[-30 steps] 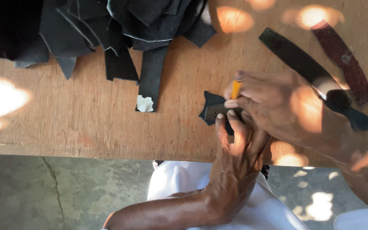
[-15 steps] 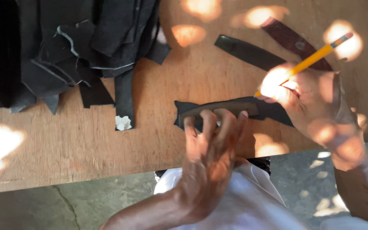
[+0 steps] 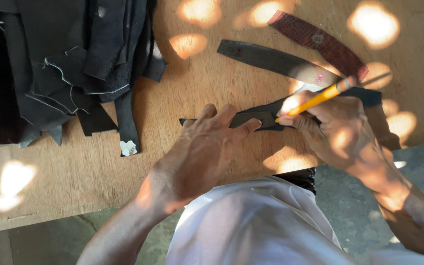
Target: The person traces the outlines of leather templates onto pieces of black leather using a pencil on a wooden workbench.
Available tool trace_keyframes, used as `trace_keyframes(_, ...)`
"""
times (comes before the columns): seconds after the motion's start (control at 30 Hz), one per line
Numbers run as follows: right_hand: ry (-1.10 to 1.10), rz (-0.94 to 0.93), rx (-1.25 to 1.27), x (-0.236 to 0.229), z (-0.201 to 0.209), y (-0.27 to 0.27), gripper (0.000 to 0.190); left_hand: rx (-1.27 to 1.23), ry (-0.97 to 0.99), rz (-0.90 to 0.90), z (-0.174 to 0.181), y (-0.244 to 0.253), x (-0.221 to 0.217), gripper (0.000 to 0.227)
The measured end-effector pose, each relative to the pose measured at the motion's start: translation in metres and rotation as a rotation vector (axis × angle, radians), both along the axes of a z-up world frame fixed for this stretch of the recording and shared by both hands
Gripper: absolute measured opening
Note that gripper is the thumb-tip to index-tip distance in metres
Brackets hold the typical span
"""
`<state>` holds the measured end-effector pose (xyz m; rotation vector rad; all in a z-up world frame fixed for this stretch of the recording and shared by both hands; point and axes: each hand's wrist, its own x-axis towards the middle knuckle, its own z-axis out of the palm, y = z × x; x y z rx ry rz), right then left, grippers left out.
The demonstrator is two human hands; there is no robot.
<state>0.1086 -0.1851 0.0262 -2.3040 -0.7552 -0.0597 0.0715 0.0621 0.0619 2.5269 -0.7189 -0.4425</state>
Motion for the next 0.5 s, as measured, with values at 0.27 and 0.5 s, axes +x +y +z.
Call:
trace_keyframes(0.27,0.076,0.020,0.032,-0.007,0.010,0.002,0.006,-0.202,-0.111,-0.123,-0.009,0.014,0.012,0.055)
trace_keyframes(0.5,0.188,0.100,0.351,-0.044,0.014,0.043,0.013,-0.071,0.104,-0.155,-0.022,0.015,0.050,0.042)
